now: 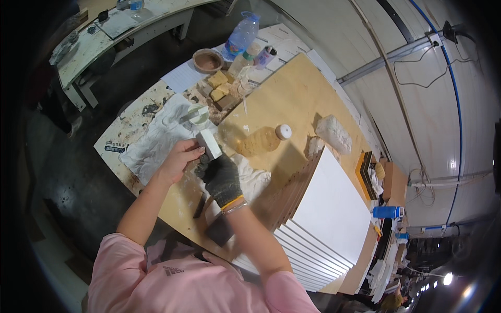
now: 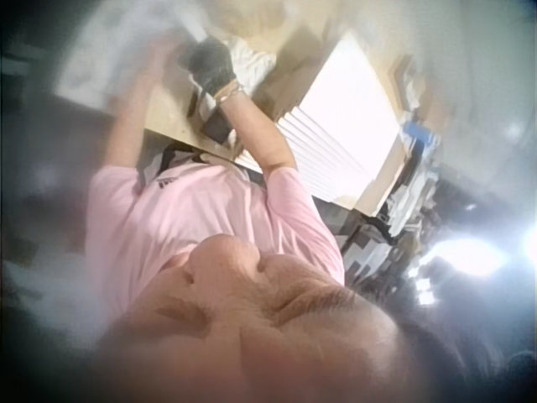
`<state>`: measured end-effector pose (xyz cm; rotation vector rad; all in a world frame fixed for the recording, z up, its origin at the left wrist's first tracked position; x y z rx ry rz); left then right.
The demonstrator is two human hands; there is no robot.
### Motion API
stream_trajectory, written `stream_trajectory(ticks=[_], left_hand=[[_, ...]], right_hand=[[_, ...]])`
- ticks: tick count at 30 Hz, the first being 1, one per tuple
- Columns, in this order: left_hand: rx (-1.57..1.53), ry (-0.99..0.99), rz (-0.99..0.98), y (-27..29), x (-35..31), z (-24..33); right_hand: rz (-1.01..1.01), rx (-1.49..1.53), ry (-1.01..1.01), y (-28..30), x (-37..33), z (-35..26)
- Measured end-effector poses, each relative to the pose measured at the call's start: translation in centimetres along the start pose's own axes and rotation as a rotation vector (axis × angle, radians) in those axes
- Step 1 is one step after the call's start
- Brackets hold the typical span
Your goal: The person aligns a stack of white boards on a workbench, then sands the edges of the boards using a sanding block. The person then wipes the boards with a cloth.
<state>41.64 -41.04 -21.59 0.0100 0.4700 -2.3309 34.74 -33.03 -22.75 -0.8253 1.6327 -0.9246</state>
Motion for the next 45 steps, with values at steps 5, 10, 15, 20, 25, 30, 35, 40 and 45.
stream_trajectory(ticks=[5, 10, 15, 20, 25, 30, 35, 40, 45], left_hand=[[-0.257, -0.022, 0.097, 1.0, -1.7, -1.2], [-0.218, -0.137, 0.119, 4.1, -4.2, 0.8], [-0.2, -0.102, 0.085, 4.5, -6.6, -0.8], [-0.238, -0.099, 0.059, 1.5, -6.7, -1.8], [-0.194, -0.209, 0.046, -0.2, -7.7, -0.1], [-0.338, -0.104, -0.061, -5.5, -9.1, -3.1], [-0.559, 0.196, -0.239, -14.2, -14.8, -10.6], [-0.289, 0.044, -0.044, -12.8, -11.7, -11.7], [-0.204, -0.392, 0.16, -15.4, -9.4, -2.9]], right_hand=[[0.2, -0.518, -0.135, 1.6, -3.2, -0.8], [0.053, -2.139, 0.683, -4.9, -8.3, -7.7], [0.147, -2.469, 0.625, -2.8, -7.7, -8.0], [0.186, -2.532, 0.795, -0.4, -6.3, -11.0], [0.018, -2.163, 1.432, -13.7, -15.5, -13.6], [0.191, -1.483, 1.423, -12.8, -23.8, -25.6], [0.344, -1.448, 1.636, -5.1, -34.6, -36.1], [0.873, -2.014, 1.293, 3.1, -42.9, -41.8], [0.571, -2.442, 1.063, 8.4, -42.5, -40.5]])
Point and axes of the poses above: each hand's wrist, its own x-axis towards the middle knuckle, its own y-axis out of the back of the hand, z = x × y, the point moved 10 cm from there along x, towards the middle knuckle, and after that the axes turned 13 degrees about x, right-handed, at the moved point
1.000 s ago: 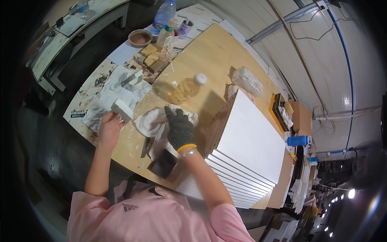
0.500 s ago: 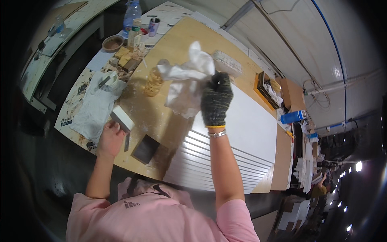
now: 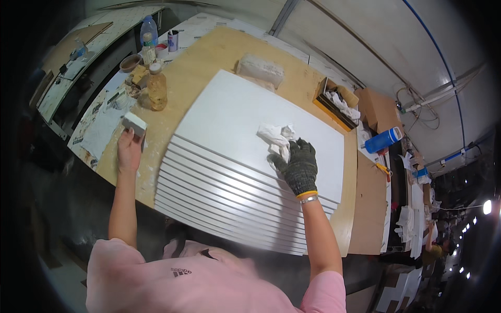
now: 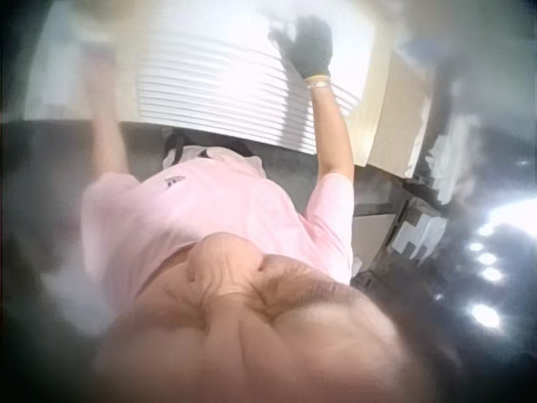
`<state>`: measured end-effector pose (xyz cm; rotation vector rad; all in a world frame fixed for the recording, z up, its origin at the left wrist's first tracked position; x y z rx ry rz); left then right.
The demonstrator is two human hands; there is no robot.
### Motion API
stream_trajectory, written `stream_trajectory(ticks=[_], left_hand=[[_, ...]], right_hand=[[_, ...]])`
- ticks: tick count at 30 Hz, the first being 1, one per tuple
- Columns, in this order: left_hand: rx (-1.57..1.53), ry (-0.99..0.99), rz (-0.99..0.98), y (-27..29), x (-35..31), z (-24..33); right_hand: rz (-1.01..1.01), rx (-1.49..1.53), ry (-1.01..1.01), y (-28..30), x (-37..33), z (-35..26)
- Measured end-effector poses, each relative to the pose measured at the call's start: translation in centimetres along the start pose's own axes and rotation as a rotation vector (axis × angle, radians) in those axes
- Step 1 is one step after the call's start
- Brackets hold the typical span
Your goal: The person aligns a stack of white boards on a workbench, then sands the edges of the boards using a sanding block. The person then wipes the boards with a cloth.
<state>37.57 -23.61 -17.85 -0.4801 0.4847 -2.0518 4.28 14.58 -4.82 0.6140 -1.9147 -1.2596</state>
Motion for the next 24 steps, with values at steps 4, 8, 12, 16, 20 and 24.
stream_trajectory(ticks=[4, 8, 12, 16, 20, 24], left_hand=[[-0.044, 0.032, -0.119, -9.3, -7.1, -0.3], [0.335, 0.041, 0.053, -14.5, -11.5, -0.6], [0.955, -0.142, 0.253, -14.5, -13.7, 1.3], [1.413, -0.55, 0.196, -22.9, -16.3, 3.1], [1.46, -0.647, 0.068, -28.0, -17.8, 1.2], [1.523, -0.651, 0.122, -25.9, -15.9, 1.1]], right_hand=[[-0.036, 0.089, -0.074, -0.2, 0.2, 4.0], [0.011, 0.104, -0.067, 1.4, 1.8, 9.2], [-0.135, 0.08, -0.032, 0.6, 1.8, 7.9], [-0.077, 0.07, -0.019, 1.4, 1.8, 6.9], [-0.091, 0.039, -0.016, 1.7, 2.2, 6.4], [0.031, 0.07, 0.121, 1.9, 1.9, 6.0]])
Point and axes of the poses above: each hand's wrist, its own x-axis towards the middle knuckle, its own y-axis out of the back of the hand, z = x × y, the point moved 10 cm from there along x, towards the middle knuckle, and after that the axes turned 13 degrees about x, right-handed, at the moved point
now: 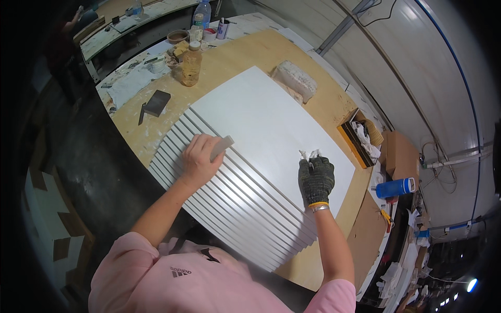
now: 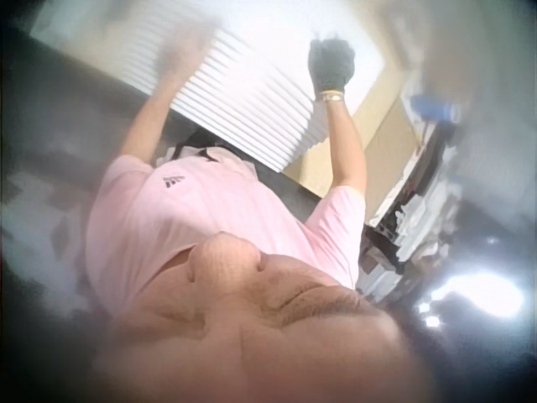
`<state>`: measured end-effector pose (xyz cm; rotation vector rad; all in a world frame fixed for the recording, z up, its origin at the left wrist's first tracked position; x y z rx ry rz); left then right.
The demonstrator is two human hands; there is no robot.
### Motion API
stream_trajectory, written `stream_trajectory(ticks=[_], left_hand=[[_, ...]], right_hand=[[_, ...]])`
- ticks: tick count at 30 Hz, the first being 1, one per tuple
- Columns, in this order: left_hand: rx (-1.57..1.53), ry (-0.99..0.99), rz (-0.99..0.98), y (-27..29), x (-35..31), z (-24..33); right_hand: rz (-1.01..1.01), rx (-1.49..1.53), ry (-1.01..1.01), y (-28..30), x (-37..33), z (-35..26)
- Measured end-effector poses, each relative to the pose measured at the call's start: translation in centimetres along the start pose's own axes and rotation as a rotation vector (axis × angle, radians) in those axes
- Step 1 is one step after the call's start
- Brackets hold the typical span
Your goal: The person aligns a stack of white boards on a workbench, then sands the edges of the boards using a sanding block. The person then wipes the boards with a cloth.
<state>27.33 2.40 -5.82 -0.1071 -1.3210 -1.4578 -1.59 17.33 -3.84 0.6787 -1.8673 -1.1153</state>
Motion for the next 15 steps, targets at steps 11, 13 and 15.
stream_trajectory(ticks=[11, 13, 15], left_hand=[[0.169, 0.368, 0.117, 1.7, 4.3, -14.8], [0.126, 0.422, 0.095, 0.9, 3.9, -13.4], [0.101, 0.447, 0.071, -0.3, 2.2, -10.1]], right_hand=[[0.037, 0.082, 0.027, 0.0, -0.4, 0.1], [-0.023, 0.026, 0.062, -0.3, 0.1, 0.2], [-0.154, -0.089, 0.128, -1.4, 0.4, 0.4]])
Point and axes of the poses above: each hand's wrist, its own x-axis towards the middle knuckle, its own y-axis out of the back of the hand, z = x × y, the point moved 10 cm from there along x, towards the middle knuckle, and after that the axes turned 13 degrees about x, right-handed, at the moved point
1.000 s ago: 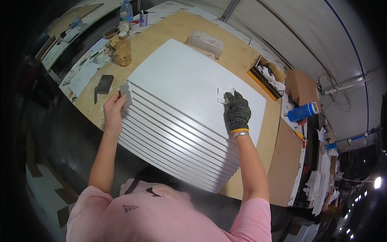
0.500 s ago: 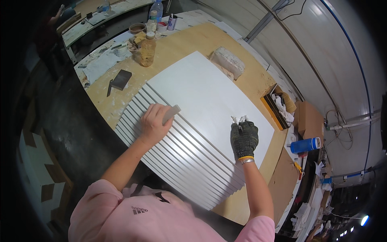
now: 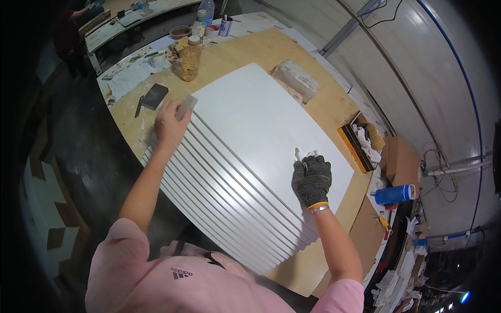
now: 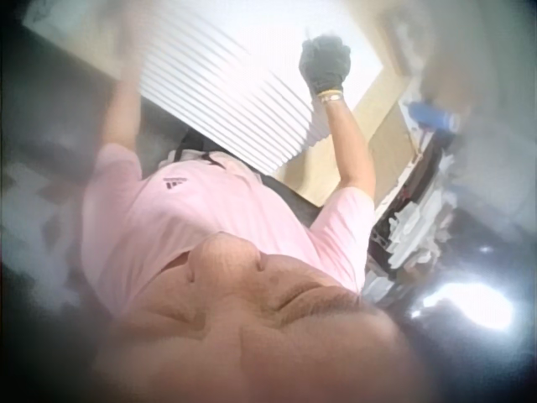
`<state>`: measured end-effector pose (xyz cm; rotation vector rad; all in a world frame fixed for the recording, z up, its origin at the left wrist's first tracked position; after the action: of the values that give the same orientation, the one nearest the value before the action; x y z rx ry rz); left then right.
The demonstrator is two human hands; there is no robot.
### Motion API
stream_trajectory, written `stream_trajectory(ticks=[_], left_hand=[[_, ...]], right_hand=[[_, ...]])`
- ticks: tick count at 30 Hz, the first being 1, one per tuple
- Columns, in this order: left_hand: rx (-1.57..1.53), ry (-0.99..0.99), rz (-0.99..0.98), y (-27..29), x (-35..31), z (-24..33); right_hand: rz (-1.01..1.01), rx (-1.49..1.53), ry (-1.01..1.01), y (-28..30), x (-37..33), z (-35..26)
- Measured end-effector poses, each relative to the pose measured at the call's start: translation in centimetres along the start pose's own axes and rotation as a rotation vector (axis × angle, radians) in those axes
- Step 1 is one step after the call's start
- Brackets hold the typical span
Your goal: The person aligns a stack of white boards on a workbench, then sands the edges of the boards using a sanding block. The person then wipes the boards with a cloth.
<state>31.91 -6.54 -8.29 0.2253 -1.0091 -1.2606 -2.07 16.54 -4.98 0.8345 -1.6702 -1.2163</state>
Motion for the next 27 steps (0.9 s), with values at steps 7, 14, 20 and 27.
stream_trajectory(ticks=[7, 14, 20, 27], left_hand=[[-0.2, -0.355, -0.048, 0.5, -18.9, 19.6], [-0.337, -0.538, -0.206, 0.8, -32.6, 31.7], [-0.118, -0.335, 0.001, 0.8, -28.9, 28.2], [-0.374, -0.518, -0.161, 1.9, -38.6, 34.6]], right_hand=[[-0.092, 0.101, 0.212, -0.4, 0.1, 1.8], [-0.031, 0.148, 0.238, -0.1, -0.7, 1.3], [-0.045, 0.159, 0.253, 0.0, -1.0, 2.1], [-0.035, 0.166, 0.272, 0.2, -1.1, 1.5]])
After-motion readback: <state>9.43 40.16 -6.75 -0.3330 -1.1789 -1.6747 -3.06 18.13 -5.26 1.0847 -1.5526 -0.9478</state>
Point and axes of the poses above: each hand's wrist, its own x-axis towards the middle knuckle, its own y-axis out of the back of the hand, z = x × y, the point moved 10 cm from there along x, towards the middle knuckle, and after that the axes turned 13 degrees about x, right-handed, at the moved point
